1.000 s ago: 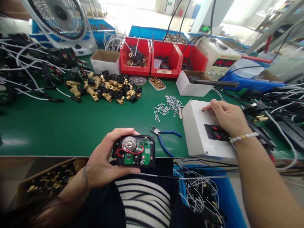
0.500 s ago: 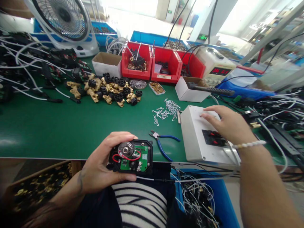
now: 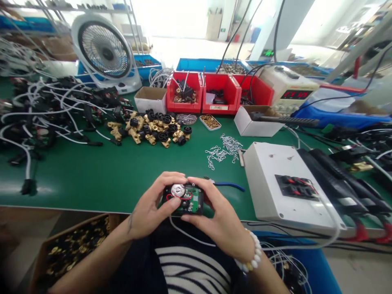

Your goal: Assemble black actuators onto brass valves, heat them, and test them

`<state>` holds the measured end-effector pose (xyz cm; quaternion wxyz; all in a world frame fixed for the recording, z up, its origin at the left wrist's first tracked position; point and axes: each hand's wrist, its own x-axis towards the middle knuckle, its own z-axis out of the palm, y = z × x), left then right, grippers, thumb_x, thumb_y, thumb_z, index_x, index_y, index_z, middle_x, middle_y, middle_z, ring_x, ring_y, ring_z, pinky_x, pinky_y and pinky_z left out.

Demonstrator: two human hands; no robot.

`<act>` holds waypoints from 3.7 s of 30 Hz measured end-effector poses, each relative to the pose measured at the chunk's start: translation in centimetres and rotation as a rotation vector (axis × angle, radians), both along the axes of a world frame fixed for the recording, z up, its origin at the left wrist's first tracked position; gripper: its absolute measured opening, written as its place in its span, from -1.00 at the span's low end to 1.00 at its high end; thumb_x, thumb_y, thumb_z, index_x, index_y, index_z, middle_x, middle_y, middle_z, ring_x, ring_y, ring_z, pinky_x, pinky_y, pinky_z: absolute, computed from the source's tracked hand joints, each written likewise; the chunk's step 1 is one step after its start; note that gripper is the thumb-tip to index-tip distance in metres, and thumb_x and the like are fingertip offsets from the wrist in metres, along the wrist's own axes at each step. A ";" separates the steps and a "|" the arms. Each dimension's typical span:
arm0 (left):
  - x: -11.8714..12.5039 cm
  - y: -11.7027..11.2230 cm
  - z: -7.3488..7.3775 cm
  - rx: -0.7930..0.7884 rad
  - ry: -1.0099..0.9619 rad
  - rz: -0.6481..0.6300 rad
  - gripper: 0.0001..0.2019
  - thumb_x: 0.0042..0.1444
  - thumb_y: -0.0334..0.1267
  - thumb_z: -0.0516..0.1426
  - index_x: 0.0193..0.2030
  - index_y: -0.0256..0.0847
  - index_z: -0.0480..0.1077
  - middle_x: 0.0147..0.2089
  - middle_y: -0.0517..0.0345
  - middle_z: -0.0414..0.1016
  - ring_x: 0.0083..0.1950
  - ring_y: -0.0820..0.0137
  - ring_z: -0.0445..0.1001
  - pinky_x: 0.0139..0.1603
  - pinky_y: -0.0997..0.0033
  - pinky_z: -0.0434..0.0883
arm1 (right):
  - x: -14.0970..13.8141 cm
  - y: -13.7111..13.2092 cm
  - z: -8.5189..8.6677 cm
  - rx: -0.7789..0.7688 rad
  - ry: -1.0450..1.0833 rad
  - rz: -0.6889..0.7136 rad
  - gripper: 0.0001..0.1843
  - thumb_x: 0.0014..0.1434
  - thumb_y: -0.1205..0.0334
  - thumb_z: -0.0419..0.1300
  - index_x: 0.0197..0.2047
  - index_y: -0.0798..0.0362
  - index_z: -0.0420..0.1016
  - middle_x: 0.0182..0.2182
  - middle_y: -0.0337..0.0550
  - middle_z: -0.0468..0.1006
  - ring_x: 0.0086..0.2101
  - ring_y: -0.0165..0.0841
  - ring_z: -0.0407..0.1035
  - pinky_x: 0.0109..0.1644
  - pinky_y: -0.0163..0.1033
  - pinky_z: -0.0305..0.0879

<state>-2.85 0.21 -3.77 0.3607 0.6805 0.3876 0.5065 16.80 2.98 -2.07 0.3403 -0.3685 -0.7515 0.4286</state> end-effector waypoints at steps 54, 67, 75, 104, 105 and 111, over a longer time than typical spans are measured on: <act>1.9 -2.1 3.9 -0.167 -0.079 0.031 -0.65 0.19 -0.23 0.24 0.12 0.04 0.37 0.04 0.21 0.37 0.11 0.40 0.34 0.16 0.51 0.27 | -2.2 -4.2 1.5 -0.325 0.540 -0.148 -0.67 0.17 0.27 0.35 -0.01 -0.21 0.52 -0.16 -0.37 0.62 -0.17 -0.52 0.53 -0.06 -0.51 0.44; 1.8 -2.4 4.2 -0.474 -0.495 -0.220 -0.68 0.22 -0.06 0.18 0.08 -0.04 0.43 -0.01 0.15 0.43 0.02 0.36 0.43 0.03 0.50 0.40 | -1.5 -5.8 0.6 0.125 0.128 -0.332 -0.54 0.16 0.22 0.35 0.10 -0.24 0.39 -0.05 -0.26 0.54 -0.08 -0.31 0.46 0.06 -0.24 0.41; 1.3 -0.8 3.9 -0.425 -0.411 0.070 -0.67 0.35 -0.15 -0.04 -0.37 -0.19 0.41 -0.29 0.15 0.45 -0.20 0.39 0.42 -0.11 0.43 0.40 | -1.0 -5.3 0.7 0.182 0.083 -0.233 -0.53 0.17 0.31 0.33 0.11 -0.21 0.38 -0.05 -0.26 0.56 -0.06 -0.34 0.48 0.08 -0.27 0.42; 1.4 -0.2 3.2 -0.454 -0.621 0.144 -0.55 0.29 0.02 0.01 0.22 -0.10 0.32 0.22 0.06 0.43 0.16 0.16 0.46 0.25 0.08 0.37 | -0.9 -5.4 1.2 -0.670 0.534 -0.083 -0.54 0.14 0.03 0.36 0.10 -0.12 0.46 -0.25 -0.18 0.59 -0.35 -0.37 0.51 -0.16 -0.21 0.50; 1.4 -0.5 3.4 -0.404 -0.552 0.172 -0.55 0.27 -0.03 0.05 0.26 -0.05 0.28 0.25 0.11 0.40 0.21 0.16 0.42 0.28 0.08 0.34 | -0.9 -5.4 1.1 -0.677 0.537 -0.089 -0.55 0.15 0.04 0.35 0.09 -0.11 0.47 -0.26 -0.18 0.59 -0.36 -0.37 0.51 -0.18 -0.22 0.50; 2.2 -1.7 3.8 -0.275 -0.302 0.187 -0.56 0.33 -0.09 0.00 0.33 0.12 0.20 0.32 0.27 0.31 0.36 0.21 0.24 0.39 0.17 0.20 | -1.5 -5.1 0.7 -0.703 0.596 -0.103 -0.54 0.09 0.01 0.38 0.02 -0.02 0.50 -0.37 -0.16 0.59 -0.48 -0.40 0.46 -0.36 -0.27 0.46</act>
